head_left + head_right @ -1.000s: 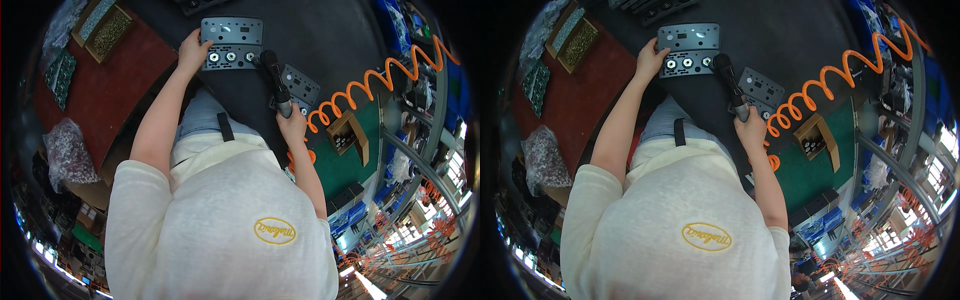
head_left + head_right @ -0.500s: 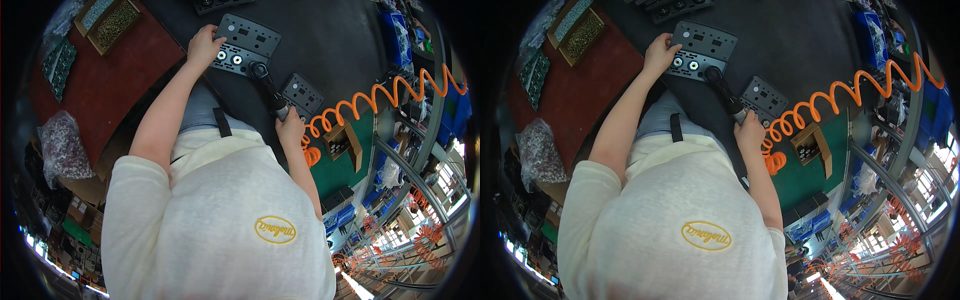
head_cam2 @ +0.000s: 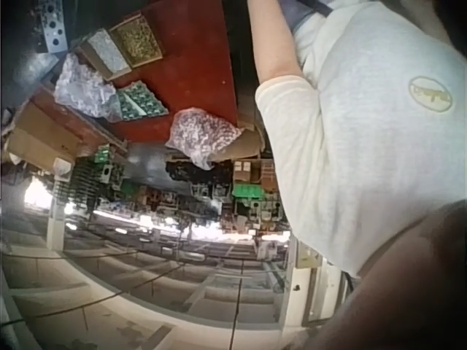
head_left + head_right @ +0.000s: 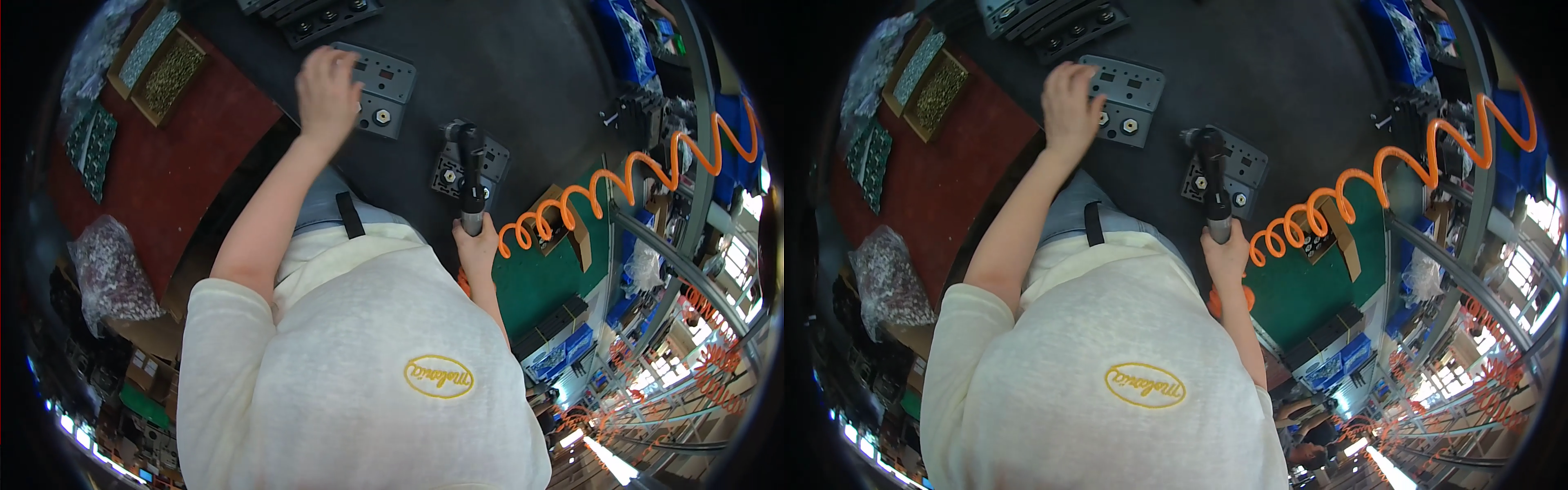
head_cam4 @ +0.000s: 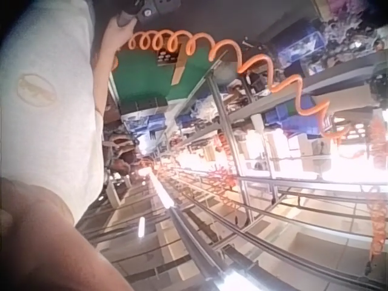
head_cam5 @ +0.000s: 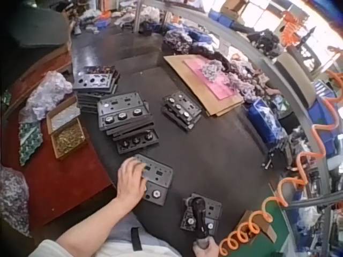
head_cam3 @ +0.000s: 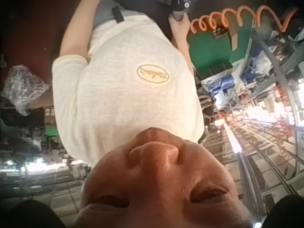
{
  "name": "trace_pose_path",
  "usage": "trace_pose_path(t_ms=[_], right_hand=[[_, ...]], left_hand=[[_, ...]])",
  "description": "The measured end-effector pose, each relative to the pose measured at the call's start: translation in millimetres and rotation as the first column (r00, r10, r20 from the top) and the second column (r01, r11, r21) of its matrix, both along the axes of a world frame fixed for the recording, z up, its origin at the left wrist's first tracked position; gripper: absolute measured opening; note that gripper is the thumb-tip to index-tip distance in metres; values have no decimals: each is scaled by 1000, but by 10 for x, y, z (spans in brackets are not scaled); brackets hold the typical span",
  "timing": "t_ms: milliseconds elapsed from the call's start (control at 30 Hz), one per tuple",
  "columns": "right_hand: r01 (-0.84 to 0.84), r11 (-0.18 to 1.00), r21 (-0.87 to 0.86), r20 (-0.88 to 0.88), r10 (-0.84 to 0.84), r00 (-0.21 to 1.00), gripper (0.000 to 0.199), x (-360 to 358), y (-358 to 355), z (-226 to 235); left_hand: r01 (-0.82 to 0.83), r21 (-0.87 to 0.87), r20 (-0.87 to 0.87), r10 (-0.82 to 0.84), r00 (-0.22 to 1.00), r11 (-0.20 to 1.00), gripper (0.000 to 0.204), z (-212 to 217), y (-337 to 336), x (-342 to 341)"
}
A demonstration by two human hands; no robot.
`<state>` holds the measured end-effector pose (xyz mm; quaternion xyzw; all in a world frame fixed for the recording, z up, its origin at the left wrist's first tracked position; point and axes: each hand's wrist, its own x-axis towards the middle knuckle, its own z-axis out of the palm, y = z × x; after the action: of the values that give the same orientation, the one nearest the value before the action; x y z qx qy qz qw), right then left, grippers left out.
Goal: Tightening bolts and inspecting electrical panels using an air wrench in a workshop environment.
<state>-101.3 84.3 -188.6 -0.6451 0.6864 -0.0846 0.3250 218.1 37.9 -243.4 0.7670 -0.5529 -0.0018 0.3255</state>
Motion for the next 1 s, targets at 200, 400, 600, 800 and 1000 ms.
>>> trace_pose_path(t_ms=[200,400,600,800,1000], right_hand=[[489,823,289,358,-567,742,18,-203,10,122],[600,769,220,405,-632,661,21,-543,114,106],[611,757,230,407,-645,646,21,-567,189,124],[552,789,269,396,-614,683,16,-483,72,0],[469,834,291,377,-550,745,15,-258,-195,-23]], left_hand=[[877,82,-63,-876,479,473,49,120,22,-1109],[870,227,162,-898,408,437,38,-432,-13,-1584],[844,-10,135,-835,533,536,34,391,-185,-687],[710,114,194,-716,670,695,36,381,218,298],[630,323,80,-684,725,706,53,301,481,313]])
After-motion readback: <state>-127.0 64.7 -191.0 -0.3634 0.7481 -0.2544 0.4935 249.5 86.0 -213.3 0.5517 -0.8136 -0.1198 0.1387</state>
